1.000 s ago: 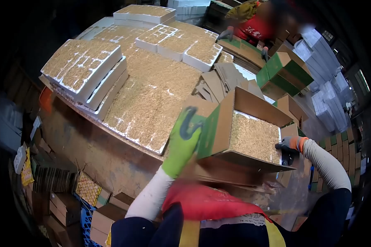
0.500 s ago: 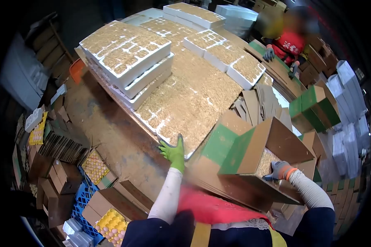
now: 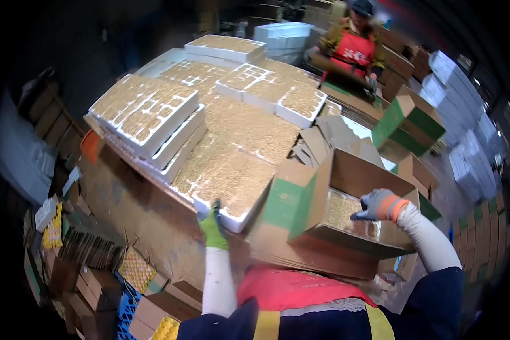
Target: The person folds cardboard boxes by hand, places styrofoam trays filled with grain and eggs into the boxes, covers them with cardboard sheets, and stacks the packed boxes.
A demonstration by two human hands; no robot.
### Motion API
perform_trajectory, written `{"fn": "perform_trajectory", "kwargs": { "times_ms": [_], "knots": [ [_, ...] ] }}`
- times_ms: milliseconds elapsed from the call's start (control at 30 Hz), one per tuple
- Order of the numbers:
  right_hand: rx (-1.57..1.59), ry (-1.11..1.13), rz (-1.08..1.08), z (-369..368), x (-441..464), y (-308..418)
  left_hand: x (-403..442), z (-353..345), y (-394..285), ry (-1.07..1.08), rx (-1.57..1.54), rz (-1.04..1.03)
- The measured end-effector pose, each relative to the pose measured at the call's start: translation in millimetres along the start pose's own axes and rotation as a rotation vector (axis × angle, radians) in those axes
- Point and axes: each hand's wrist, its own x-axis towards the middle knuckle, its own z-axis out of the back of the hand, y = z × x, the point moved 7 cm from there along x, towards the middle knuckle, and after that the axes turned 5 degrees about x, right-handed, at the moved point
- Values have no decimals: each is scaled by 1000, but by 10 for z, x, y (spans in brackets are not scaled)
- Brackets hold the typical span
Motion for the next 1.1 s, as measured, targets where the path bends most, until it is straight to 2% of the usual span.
{"fn": "perform_trajectory", "kwargs": {
  "times_ms": [33,67,100,133,167,233,267,300,333,400,433,467,500,567,633,700,767,800,833,900,967,1033,1100],
  "knots": [
    [82,-93,19,189,-146,19,58,46,16,81,-154,184],
    [165,-202,40,382,-295,18,137,-54,-188,343,2,-27],
    [235,-352,119,469,-388,-32,364,-95,-226,537,0,13],
    [342,-393,87,505,-482,-76,562,-113,-260,731,7,51],
    [429,-425,103,559,-515,-28,816,-60,-212,784,-155,303],
    [496,-445,110,433,-442,-44,87,-499,-777,191,245,184],
    [522,-579,157,289,-366,-104,-88,-691,-844,179,236,300],
    [559,-610,165,138,-265,-158,-213,-802,-795,173,225,435],
    [656,-604,173,57,-249,-141,-219,-887,-698,386,143,428],
    [752,-589,203,109,-226,-8,-81,-961,-507,597,20,352],
    [782,-582,244,178,-328,79,-8,-736,-306,475,49,436],
    [809,-580,280,228,-377,129,241,-421,8,457,46,432],
    [808,-577,285,217,-359,136,647,-36,292,375,142,209],
    [840,-600,321,168,-394,116,761,203,397,284,229,2],
    [798,-561,314,165,-369,124,518,267,486,149,23,201],
    [755,-533,308,218,-346,197,375,221,429,42,-31,123],
    [836,-544,232,317,-402,179,-23,79,125,-121,75,36],
    [812,-582,230,386,-420,178,-116,2,49,-90,-3,20],
    [790,-573,228,454,-410,166,-111,76,25,-75,60,19],
    [773,-703,286,685,-485,144,71,455,100,-69,94,-2],
    [796,-687,290,969,-501,293,-164,454,-268,38,55,47],
    [673,-721,395,1264,-485,557,-146,718,-369,86,170,6],
    [452,-835,573,1555,-487,969,-215,828,-449,201,159,54]
  ]
}}
